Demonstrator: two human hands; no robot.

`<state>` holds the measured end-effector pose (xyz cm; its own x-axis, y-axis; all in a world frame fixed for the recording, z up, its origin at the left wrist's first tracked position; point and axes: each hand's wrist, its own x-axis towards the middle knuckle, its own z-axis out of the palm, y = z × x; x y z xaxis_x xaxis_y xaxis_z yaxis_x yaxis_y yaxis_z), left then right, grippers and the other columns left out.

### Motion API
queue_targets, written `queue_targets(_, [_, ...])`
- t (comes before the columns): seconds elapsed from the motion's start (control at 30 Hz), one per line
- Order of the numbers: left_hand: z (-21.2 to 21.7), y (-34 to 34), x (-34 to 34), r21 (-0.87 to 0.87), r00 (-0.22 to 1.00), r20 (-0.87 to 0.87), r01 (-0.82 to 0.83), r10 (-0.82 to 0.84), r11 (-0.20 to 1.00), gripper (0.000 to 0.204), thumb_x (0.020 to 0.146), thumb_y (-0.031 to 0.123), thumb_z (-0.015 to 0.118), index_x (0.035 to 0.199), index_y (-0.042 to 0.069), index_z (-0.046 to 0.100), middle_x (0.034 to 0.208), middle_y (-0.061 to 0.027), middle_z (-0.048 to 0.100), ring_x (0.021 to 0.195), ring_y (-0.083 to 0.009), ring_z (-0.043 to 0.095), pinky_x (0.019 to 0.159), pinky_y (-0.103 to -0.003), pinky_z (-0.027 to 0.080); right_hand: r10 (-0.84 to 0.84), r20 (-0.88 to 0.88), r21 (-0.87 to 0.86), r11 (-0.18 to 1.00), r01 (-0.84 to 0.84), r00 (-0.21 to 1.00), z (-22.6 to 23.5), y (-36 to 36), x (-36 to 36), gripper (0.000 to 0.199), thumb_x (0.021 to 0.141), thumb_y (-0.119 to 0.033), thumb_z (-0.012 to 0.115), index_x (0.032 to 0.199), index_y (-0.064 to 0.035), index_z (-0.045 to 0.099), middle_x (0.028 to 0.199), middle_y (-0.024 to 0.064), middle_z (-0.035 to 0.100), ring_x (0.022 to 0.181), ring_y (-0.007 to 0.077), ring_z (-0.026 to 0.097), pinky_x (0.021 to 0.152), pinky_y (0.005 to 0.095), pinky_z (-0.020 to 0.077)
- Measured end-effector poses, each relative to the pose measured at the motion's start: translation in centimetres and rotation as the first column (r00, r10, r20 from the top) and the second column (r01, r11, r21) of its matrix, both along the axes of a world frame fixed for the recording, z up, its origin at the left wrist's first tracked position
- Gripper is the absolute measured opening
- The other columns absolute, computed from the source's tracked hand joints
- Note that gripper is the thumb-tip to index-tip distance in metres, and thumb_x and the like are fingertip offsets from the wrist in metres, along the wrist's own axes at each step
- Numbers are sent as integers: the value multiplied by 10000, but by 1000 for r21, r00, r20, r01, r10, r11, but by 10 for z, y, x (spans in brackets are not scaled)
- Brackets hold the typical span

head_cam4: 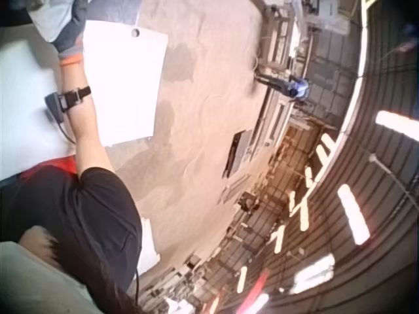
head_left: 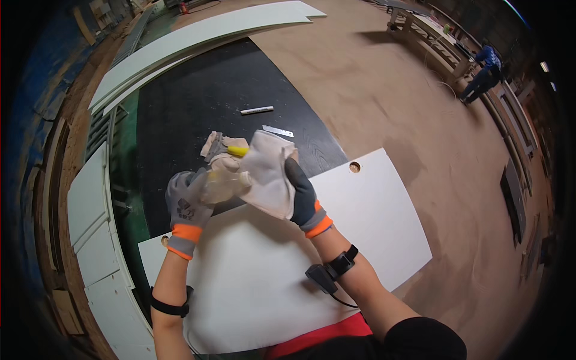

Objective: The recorder is cleaning and preparing a white furniture panel by scraping off debris and wiping it with a cloth in a factory setting.

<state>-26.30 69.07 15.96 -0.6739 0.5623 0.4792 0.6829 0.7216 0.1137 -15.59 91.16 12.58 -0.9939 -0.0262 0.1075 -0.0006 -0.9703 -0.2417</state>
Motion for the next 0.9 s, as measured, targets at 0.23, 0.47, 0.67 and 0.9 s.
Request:
queue_targets(0.23, [-70,-35,-14,243,983,153,60,-99,968,757,585,200,893,1265,113,571,1208,-97,613,1127,-273,580,968,-402,468,-41,17,-95,995,42,999,-13,3,2,478,1025,-331,452,1393,-28,420,1330,112,546,1193,228,557,1036,369,447])
queue_targets(0.47, [-82,-65,-46,658,768,609,-349,-199,668,780,648,89,879,1332,61,507,1234,-49,608,1129,-175,580,999,-318,467,-259,382,777,610,-156,887,23,65,69,531,991,-447,471,1333,-41,492,1229,161,585,1129,233,574,951,387,477])
queue_targets(0.67, [-106,-66,-59,703,779,601,-407,-180,583,831,673,82,868,1385,57,442,1298,-75,561,1186,-186,545,1028,-323,454,105,-158,680,-710,185,982,-51,-39,42,765,817,-472,620,1444,-100,389,1537,212,273,1450,377,183,1183,546,56])
queue_targets(0.9, [-106,-90,-44,675,810,570,-365,-140,641,733,814,115,768,1430,32,380,1380,-103,487,1267,-203,471,1086,-330,354,-503,-15,473,-765,-437,864,-39,107,42,702,923,-485,469,1436,-14,380,1522,200,324,1464,308,189,1194,440,107])
